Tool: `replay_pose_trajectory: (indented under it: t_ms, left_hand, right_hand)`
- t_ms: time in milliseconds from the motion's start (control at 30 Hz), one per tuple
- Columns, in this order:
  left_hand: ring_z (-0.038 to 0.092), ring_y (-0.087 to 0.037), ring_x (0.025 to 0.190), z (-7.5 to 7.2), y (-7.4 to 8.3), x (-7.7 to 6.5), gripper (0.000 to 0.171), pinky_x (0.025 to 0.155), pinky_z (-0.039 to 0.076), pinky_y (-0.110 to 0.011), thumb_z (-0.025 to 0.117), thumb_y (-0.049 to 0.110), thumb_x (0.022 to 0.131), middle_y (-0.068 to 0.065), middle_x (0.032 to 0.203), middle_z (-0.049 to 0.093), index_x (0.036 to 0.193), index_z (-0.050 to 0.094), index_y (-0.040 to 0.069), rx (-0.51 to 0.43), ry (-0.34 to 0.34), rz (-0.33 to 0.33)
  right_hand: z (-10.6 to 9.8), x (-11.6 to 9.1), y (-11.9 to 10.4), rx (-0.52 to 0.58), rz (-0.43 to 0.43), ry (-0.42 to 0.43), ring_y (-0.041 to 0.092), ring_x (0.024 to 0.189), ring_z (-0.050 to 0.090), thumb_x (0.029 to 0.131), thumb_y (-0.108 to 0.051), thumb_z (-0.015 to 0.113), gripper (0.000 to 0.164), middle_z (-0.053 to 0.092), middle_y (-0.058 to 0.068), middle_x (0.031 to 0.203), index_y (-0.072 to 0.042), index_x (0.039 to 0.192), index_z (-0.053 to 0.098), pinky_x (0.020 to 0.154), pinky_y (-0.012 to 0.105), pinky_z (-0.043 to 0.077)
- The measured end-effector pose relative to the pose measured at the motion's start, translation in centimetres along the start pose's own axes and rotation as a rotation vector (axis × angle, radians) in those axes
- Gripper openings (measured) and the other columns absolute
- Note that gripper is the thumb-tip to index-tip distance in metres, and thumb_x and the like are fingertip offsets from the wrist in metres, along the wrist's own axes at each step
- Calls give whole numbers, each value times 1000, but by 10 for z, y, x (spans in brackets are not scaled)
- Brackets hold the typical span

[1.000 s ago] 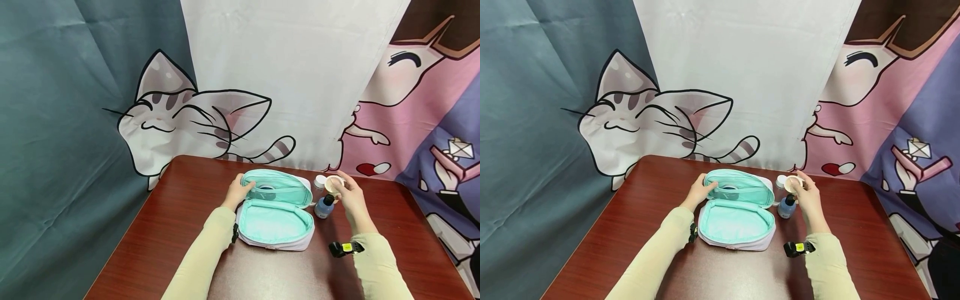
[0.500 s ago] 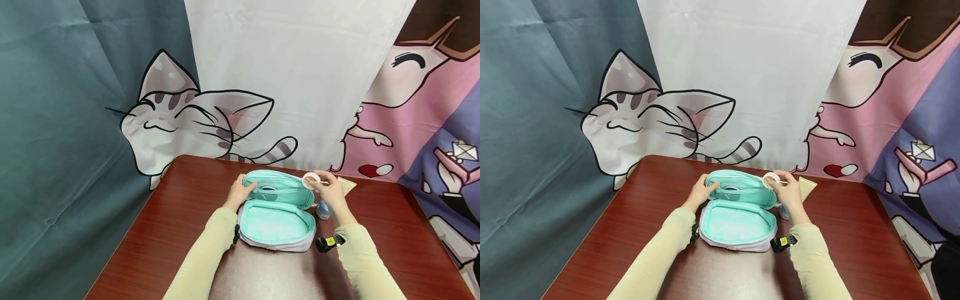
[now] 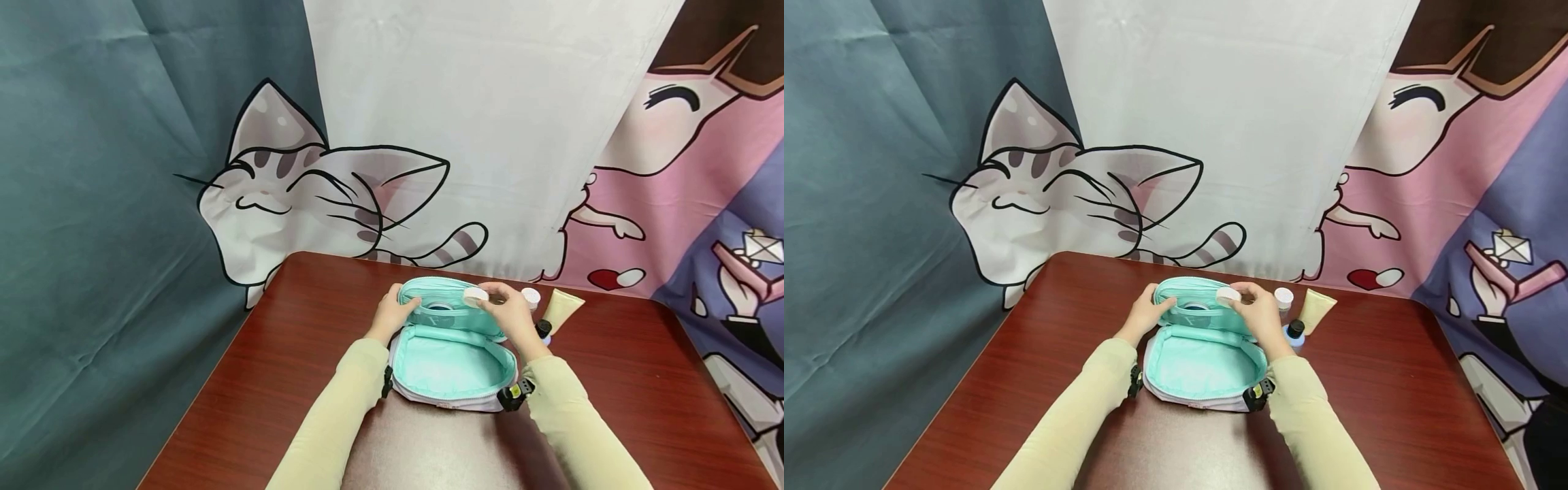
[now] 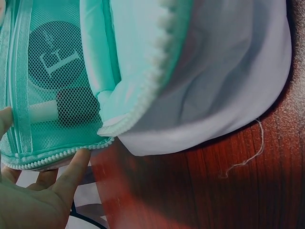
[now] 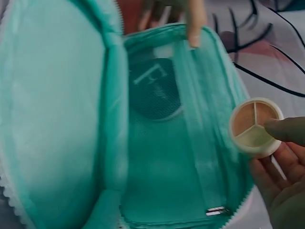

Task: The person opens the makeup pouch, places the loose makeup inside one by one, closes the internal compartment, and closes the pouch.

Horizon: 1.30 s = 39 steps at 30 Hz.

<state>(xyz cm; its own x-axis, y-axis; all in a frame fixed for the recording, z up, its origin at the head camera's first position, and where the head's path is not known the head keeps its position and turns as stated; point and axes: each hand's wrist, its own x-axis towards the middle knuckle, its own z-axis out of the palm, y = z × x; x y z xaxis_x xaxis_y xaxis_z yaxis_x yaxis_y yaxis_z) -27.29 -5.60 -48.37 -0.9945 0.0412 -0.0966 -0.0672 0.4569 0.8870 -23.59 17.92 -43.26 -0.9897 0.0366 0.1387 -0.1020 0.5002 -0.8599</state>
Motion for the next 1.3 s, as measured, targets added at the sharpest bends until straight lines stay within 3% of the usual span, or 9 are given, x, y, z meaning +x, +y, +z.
replay_pose_trajectory:
  t_ms: [267,500,767,1067,1300]
  left_hand:
    - [53,-23,101,1,-1,0,43,86,43,-41,62,37,89,-8,115,55,123,49,14,-1,-6,7]
    - [53,-23,102,1,-1,1,44,87,43,-41,61,37,89,-8,117,55,124,49,14,1,0,10]
    - [52,-23,104,1,0,1,45,88,42,-41,61,39,89,-8,118,55,125,48,15,15,2,0]
    - [53,-23,102,2,-2,1,44,87,43,-41,61,38,89,-8,117,55,124,49,14,13,0,1]
    - [53,-24,103,1,-2,1,44,87,43,-42,61,37,89,-9,118,55,124,49,14,14,3,0]
  right_hand:
    - [18,0,10,-294,-302,41,29,97,58,80,-2,71,25,63,12,106,-7,105,68,78,44,47]
    - [19,0,15,-498,-378,23,28,92,57,80,-5,72,26,59,7,103,-11,105,70,72,44,47]
    - [21,2,21,-668,-523,24,30,90,59,75,-4,75,23,64,10,94,-7,95,67,78,45,47]
    - [27,-2,25,-855,-516,-30,29,84,55,72,-8,74,25,63,8,92,-8,96,68,70,44,44]
    - [30,-6,26,-925,-456,-96,30,93,53,72,-12,74,30,63,9,98,-7,101,67,78,46,41]
